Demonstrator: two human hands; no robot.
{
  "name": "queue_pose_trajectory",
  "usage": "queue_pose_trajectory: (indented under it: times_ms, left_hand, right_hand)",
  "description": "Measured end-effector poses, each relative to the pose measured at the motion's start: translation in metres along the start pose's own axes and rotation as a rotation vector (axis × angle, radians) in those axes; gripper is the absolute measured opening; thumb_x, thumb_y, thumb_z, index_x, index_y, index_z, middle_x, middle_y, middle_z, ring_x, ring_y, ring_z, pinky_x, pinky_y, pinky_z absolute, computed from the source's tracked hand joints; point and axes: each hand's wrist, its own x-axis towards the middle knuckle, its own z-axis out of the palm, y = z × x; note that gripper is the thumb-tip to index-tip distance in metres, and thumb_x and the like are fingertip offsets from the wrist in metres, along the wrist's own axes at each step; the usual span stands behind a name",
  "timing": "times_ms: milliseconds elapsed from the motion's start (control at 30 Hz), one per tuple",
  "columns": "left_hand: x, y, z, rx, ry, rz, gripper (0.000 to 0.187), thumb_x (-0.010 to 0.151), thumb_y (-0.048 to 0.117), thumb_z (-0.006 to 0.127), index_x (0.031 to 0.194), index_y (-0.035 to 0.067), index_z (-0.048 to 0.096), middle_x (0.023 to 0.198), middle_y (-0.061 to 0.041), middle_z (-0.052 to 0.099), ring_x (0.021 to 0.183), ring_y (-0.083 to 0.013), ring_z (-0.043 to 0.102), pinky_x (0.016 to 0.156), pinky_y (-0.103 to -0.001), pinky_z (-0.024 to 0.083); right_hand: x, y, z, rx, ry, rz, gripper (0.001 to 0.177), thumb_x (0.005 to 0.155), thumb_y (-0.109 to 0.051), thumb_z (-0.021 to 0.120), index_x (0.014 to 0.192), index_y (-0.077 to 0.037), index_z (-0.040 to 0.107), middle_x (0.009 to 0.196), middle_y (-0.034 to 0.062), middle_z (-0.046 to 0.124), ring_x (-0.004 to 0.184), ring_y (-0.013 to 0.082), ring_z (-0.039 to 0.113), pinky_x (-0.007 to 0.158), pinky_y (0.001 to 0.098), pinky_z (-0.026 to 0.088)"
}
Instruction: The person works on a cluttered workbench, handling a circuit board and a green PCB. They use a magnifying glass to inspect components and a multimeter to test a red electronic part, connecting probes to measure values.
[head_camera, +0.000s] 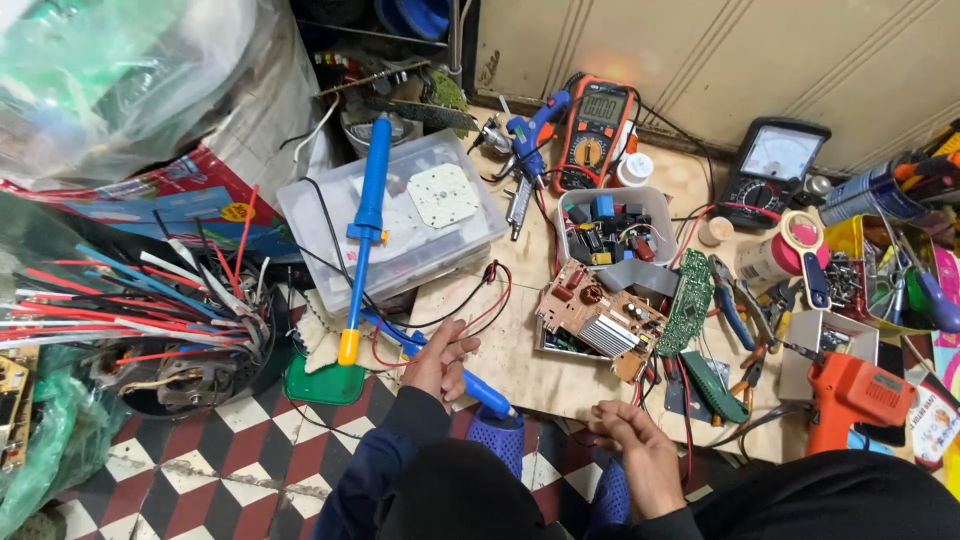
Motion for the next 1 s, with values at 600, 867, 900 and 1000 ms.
queue_pose_trajectory:
  times_ms: [600,867,900,1000]
  left_hand:
    - [-0.069,-0.008,-0.026,0.644,0.168,-0.041,0.071,0.098,0.070,0.067,0.074,0.003,0.079,0.052,-0.009,0.060,0.043,-0.0149,0.049,0.049,-0.026,0.037]
    - [-0.022,0.009,0.044,0.738,-0.245,0.517,0.033,0.107,0.039,0.065,0.114,0.014,0.086,0.096,0.002,0.075,0.088,-0.0114,0.056,0.079,-0.029,0.040]
    - [-0.010,0.019,0.060,0.837,-0.242,0.631,0.036,0.105,0.044,0.064,0.120,0.020,0.086,0.125,0.002,0.084,0.130,-0.0142,0.074,0.111,-0.030,0.050]
    - [0.081,0.014,0.092,1.001,-0.069,0.781,0.031,0.099,0.038,0.062,0.113,0.028,0.087,0.118,0.006,0.088,0.114,-0.0170,0.079,0.098,-0.032,0.057]
  right_hand:
    - [0.002,0.023,0.018,-0.107,-0.145,0.128,0.024,0.109,-0.005,0.069,0.124,0.011,0.080,0.121,0.0250,0.083,0.100,0.0366,0.076,0.087,0.0441,0.060]
    - [0.026,0.057,0.001,-0.041,-0.158,0.060,0.023,0.105,-0.002,0.071,0.115,0.016,0.081,0.109,0.0289,0.084,0.085,0.0370,0.076,0.071,0.0451,0.062]
    - [0.021,0.051,0.006,-0.067,-0.149,0.122,0.026,0.107,-0.004,0.070,0.120,0.015,0.081,0.111,0.0289,0.085,0.087,0.0380,0.078,0.074,0.0445,0.061]
    - [0.022,0.051,0.005,-0.063,-0.157,0.118,0.024,0.106,-0.002,0.071,0.118,0.014,0.083,0.109,0.0260,0.085,0.085,0.0356,0.076,0.072,0.0446,0.061]
